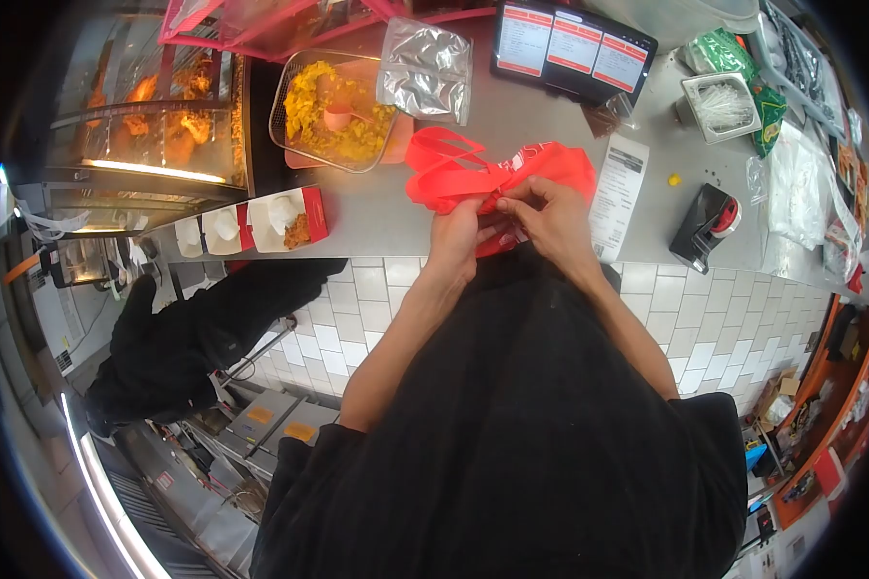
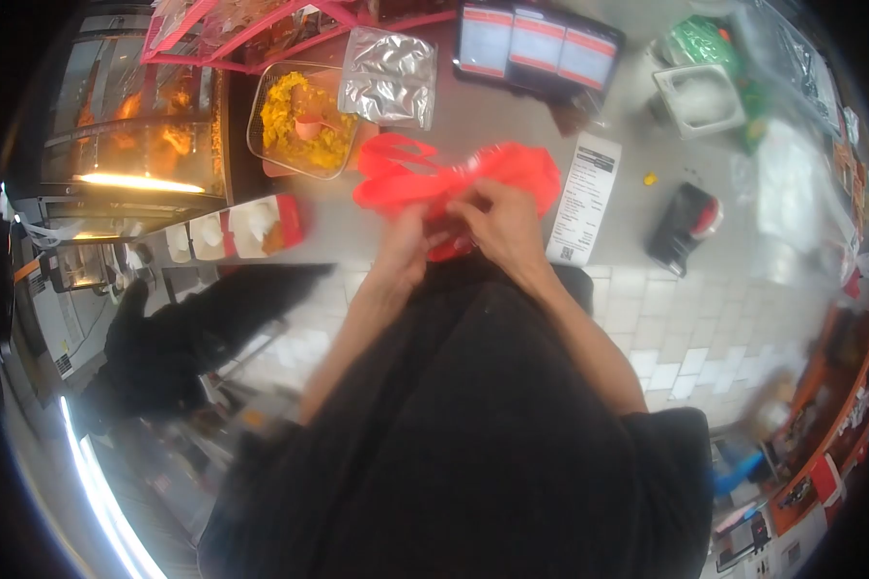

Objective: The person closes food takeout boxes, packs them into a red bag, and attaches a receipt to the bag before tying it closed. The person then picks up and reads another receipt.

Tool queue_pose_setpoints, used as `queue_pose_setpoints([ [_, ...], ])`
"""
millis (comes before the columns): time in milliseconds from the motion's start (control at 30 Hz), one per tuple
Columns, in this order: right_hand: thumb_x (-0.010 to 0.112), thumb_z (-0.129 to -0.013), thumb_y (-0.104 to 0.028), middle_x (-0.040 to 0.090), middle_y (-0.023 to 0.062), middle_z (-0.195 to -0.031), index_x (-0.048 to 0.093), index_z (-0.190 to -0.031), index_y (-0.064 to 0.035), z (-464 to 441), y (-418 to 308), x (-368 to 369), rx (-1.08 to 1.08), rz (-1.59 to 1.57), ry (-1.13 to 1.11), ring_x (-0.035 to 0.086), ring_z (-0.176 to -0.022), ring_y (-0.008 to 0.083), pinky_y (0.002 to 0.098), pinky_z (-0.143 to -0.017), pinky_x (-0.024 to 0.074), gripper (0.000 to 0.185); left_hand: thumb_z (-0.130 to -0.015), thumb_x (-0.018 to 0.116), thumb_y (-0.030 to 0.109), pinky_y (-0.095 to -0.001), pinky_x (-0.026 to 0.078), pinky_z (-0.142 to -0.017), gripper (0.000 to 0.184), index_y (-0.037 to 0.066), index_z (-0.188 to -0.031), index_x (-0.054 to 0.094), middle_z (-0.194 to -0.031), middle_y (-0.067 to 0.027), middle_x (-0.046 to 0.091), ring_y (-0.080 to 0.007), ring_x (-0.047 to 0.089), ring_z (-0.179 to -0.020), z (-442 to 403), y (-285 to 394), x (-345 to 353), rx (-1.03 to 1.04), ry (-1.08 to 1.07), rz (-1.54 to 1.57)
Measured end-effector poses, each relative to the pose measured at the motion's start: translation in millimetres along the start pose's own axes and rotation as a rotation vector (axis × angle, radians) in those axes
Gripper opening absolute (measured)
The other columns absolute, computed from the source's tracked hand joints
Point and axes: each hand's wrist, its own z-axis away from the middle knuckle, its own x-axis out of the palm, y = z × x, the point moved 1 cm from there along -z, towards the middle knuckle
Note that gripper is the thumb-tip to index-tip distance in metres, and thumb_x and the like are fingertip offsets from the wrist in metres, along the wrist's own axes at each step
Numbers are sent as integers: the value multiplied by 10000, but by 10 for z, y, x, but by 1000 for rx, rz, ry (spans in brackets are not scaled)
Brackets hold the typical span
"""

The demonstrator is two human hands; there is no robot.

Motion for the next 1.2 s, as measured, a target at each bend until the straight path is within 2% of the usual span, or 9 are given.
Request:
queue_pose_setpoints([
  [100,704,-872,-73,687,69,-745,691,-924,14,20,-147,-25,118,16,-41,598,-631,95,259,-587,474,102,-962,567,164,-404,562,-844,258,29,-1182,564,-1072,-116,646,-233,667,-944,-8,-22,-17,9,-21,-26],
  [167,693,-870,-60,687,70,-750,683,-932,13,23,-123,0,110,-4,-11,602,-641,96,262,-591,475,96,-990,504,181,-410,543,-868,308,41,-1264,525,-1167,-128,616,-236,646,-982,-29,-86,-44,66,-75,-116],
  [333,644,-849,-20,687,120,-772,651,-977,42,-31,-11,3,102,-65,59,677,-659,171,301,-549,520,142,-963,588,155,-339,571,-777,294,16,-1220,557,-1089,-112,642,-203,667,-889,4,-128,-48,107,-37,-160],
  [633,645,-854,-47,683,98,-801,633,-992,-1,-158,219,-45,-88,-20,-64,648,-729,158,311,-678,510,145,-949,625,147,-309,566,-727,313,40,-1236,562,-1083,-105,654,-190,676,-878,112,-26,14,112,-23,-198],
  [733,611,-852,-30,650,123,-810,607,-919,-4,-46,85,-39,-44,28,-88,631,-772,214,333,-713,492,72,-961,610,161,-274,528,-632,237,56,-1174,596,-966,-69,664,-131,648,-764,13,-109,-33,182,2,-247],
  [800,573,-835,-6,597,147,-813,574,-869,-10,113,39,38,-280,318,-94,591,-811,290,369,-747,468,35,-969,597,177,-254,448,-528,171,68,-1099,617,-814,-13,627,-75,555,-617,-81,-180,-74,278,64,-261],
  [900,554,-821,0,551,164,-817,554,-851,-16,146,30,9,-330,228,-82,548,-839,334,392,-773,447,34,-975,583,199,-249,372,-475,153,82,-1068,614,-739,29,572,-48,461,-546,-79,-260,-64,271,-12,-119],
  [1067,486,-869,59,565,112,-702,532,-883,9,46,-78,105,-202,-3,-115,576,-665,217,337,-634,467,70,-1004,555,206,-233,383,-496,161,67,-1084,577,-800,16,569,-43,492,-622,-75,-249,-45,224,16,-156],
  [1200,480,-873,57,589,72,-719,561,-875,-8,237,88,308,-24,-201,-293,603,-719,184,318,-656,472,104,-1004,552,196,-216,399,-527,177,65,-1123,555,-837,10,581,-40,503,-643,-244,-162,-164,198,83,-4],
])
